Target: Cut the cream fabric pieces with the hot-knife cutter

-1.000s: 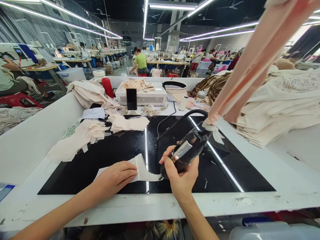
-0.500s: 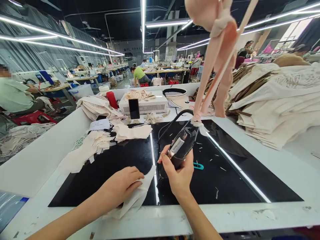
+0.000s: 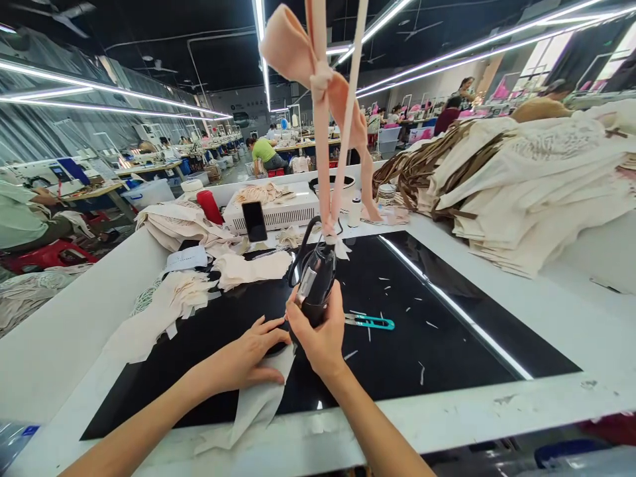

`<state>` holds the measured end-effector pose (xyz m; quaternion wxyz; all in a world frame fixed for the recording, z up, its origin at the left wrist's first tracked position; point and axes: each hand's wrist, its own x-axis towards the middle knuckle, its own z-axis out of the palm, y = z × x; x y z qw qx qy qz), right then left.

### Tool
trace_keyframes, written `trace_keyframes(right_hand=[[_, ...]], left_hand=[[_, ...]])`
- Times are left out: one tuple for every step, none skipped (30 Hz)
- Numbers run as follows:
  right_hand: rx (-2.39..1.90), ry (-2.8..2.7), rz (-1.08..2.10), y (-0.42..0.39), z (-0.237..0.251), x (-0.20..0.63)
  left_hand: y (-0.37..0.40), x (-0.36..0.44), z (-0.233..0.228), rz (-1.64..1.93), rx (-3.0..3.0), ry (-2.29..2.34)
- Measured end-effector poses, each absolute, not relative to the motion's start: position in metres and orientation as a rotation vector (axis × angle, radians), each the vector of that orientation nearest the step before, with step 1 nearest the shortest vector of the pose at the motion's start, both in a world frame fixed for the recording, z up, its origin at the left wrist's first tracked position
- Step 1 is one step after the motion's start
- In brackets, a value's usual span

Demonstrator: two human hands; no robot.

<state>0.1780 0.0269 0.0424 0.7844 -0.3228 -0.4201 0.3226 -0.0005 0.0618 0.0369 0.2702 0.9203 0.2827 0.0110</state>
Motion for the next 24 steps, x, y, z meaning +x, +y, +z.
trace_keyframes(right_hand=[[-0.702, -0.906, 0.698, 0.0272, 0.0422, 0.1773], [-0.706, -0.907, 0.699, 0.0274, 0.0421, 0.1768], [-0.709, -0.909, 0.700, 0.0274, 0.0420, 0.1766], [-0.710, -0.912, 0.700, 0.0273, 0.0420, 0.1765], [-0.710, -0.916, 0.699, 0.0269, 0.0421, 0.1766], [-0.708, -0.920, 0.699, 0.0263, 0.0422, 0.1769], [-0.704, -0.924, 0.698, 0.0256, 0.0423, 0.1772], [-0.699, -0.929, 0.697, 0.0247, 0.0424, 0.1776], [-0.693, -0.933, 0.697, 0.0239, 0.0424, 0.1779], [-0.688, -0.938, 0.697, 0.0232, 0.0425, 0.1781], [-0.685, -0.942, 0.696, 0.0227, 0.0425, 0.1781], [-0.685, -0.944, 0.696, 0.0223, 0.0424, 0.1780], [-0.687, -0.947, 0.695, 0.0222, 0.0424, 0.1777], [-0.691, -0.949, 0.695, 0.0222, 0.0425, 0.1774], [-0.697, -0.950, 0.694, 0.0224, 0.0426, 0.1771], [-0.705, -0.950, 0.693, 0.0226, 0.0427, 0.1768], [-0.713, -0.949, 0.692, 0.0228, 0.0431, 0.1765], [-0.720, -0.949, 0.691, 0.0230, 0.0435, 0.1764], [-0.726, -0.947, 0.689, 0.0229, 0.0442, 0.1762], [-0.730, -0.944, 0.689, 0.0226, 0.0449, 0.1761], [-0.733, -0.939, 0.691, 0.0219, 0.0457, 0.1759], [-0.732, -0.933, 0.693, 0.0208, 0.0464, 0.1756], [-0.730, -0.928, 0.698, 0.0194, 0.0469, 0.1752], [-0.726, -0.924, 0.705, 0.0176, 0.0472, 0.1748]], left_hand=[[0.0622, -0.0010, 0.0371, 0.024, 2.494, 0.763], [0.0625, -0.0016, 0.0370, 0.019, 2.505, 0.763], [0.0627, -0.0019, 0.0370, 0.016, 2.515, 0.761], [0.0629, -0.0021, 0.0372, 0.013, 2.522, 0.758], [0.0629, -0.0021, 0.0376, 0.005, 2.526, 0.754], [0.0629, -0.0019, 0.0383, -0.006, 2.528, 0.753], [0.0627, -0.0016, 0.0392, -0.020, 2.528, 0.753], [0.0624, -0.0011, 0.0404, -0.035, 2.527, 0.754], [0.0621, -0.0007, 0.0415, -0.044, 2.526, 0.756], [0.0617, -0.0003, 0.0426, -0.047, 2.525, 0.758], [0.0613, 0.0001, 0.0434, -0.042, 2.524, 0.759], [0.0610, 0.0004, 0.0439, -0.034, 2.526, 0.757], [0.0608, 0.0006, 0.0441, -0.025, 2.529, 0.754], [0.0608, 0.0008, 0.0441, -0.018, 2.533, 0.750], [0.0609, 0.0009, 0.0439, -0.013, 2.538, 0.746], [0.0611, 0.0010, 0.0437, -0.010, 2.543, 0.741], [0.0613, 0.0012, 0.0435, -0.006, 2.548, 0.736], [0.0616, 0.0014, 0.0435, -0.001, 2.554, 0.732], [0.0617, 0.0016, 0.0437, 0.005, 2.559, 0.729], [0.0617, 0.0019, 0.0441, 0.008, 2.563, 0.726], [0.0615, 0.0022, 0.0447, 0.009, 2.567, 0.726], [0.0611, 0.0027, 0.0455, 0.006, 2.570, 0.728], [0.0608, 0.0031, 0.0462, 0.001, 2.570, 0.732], [0.0604, 0.0036, 0.0468, -0.006, 2.569, 0.735]])
